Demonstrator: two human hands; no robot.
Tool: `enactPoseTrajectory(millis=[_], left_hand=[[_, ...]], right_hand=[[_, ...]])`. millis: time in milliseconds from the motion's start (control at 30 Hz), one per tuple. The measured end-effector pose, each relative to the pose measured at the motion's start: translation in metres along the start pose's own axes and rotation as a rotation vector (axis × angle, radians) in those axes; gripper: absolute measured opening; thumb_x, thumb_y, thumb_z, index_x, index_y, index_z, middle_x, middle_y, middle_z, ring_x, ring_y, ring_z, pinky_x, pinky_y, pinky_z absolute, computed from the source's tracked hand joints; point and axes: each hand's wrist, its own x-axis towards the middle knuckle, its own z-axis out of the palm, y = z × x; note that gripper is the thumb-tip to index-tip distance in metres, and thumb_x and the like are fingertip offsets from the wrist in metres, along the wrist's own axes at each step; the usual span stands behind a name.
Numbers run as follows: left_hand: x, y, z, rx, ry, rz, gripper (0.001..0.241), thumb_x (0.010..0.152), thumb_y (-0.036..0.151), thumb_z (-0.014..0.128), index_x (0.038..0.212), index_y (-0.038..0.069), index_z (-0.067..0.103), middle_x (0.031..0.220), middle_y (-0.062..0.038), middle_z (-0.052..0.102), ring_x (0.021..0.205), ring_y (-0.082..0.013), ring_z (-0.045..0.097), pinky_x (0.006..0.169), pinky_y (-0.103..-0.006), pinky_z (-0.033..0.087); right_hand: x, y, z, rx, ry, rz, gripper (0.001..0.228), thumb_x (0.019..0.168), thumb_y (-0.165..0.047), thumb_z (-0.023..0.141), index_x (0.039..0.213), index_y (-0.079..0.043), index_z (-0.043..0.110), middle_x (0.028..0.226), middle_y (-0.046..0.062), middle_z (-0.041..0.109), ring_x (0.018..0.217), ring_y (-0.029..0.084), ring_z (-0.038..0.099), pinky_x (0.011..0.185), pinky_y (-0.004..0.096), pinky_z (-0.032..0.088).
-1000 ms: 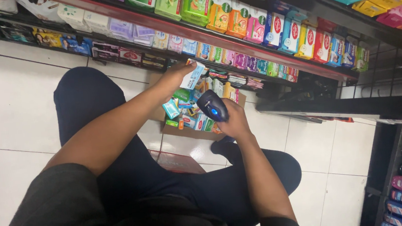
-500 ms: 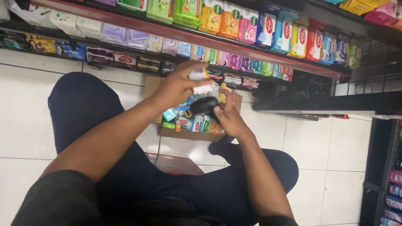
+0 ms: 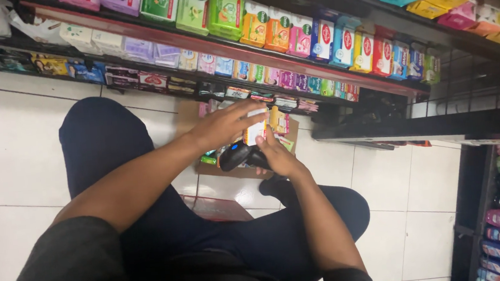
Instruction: Scan bar soap packages and stock them onto store shelves.
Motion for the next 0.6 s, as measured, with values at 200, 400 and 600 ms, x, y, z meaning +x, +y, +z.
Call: enactPoseTrajectory(millis=[200,400,600], left_hand=[[-0.01,-0.053,0.045,-0.266,-0.003,-0.338,0.06,0.094,0.022,0.066,0.151,0.011,0.051,0.151,-0.017,0.052,0.137,-0.0336,0.052,0.11,-0.0444,0.046],[-0.007,-0.036,0.028,-0.706,-0.57,-0.762,0.075,0.086,0.052,0.072,0.144,0.009,0.053,0.132,-0.015,0.067,0.111,-0.0278,0.068,0.094,-0.0399,0.054],[-0.015,-0.035,0.048,-0.536,-0.425,-0.522,0.074,0.065,0.041,0.091,0.124,0.005,0.063,0.119,-0.017,0.069,0.107,-0.0288,0.067,0.091,-0.0378,0.054]], right_hand=[[0.017,0.033,-0.013,-0.203,0.174,-0.069,0.074,0.105,-0.054,0.036,0.158,-0.008,0.013,0.131,0.028,0.058,0.103,0.04,0.061,0.086,0.046,0.051],[0.008,0.006,-0.009,-0.347,0.261,-0.125,0.068,0.104,-0.053,0.035,0.149,-0.001,0.028,0.141,0.034,0.052,0.136,0.046,0.05,0.109,0.047,0.04],[0.016,0.014,-0.008,-0.32,0.321,-0.192,0.063,0.104,-0.053,0.039,0.14,-0.002,0.037,0.126,0.031,0.063,0.123,0.046,0.061,0.101,0.049,0.046]])
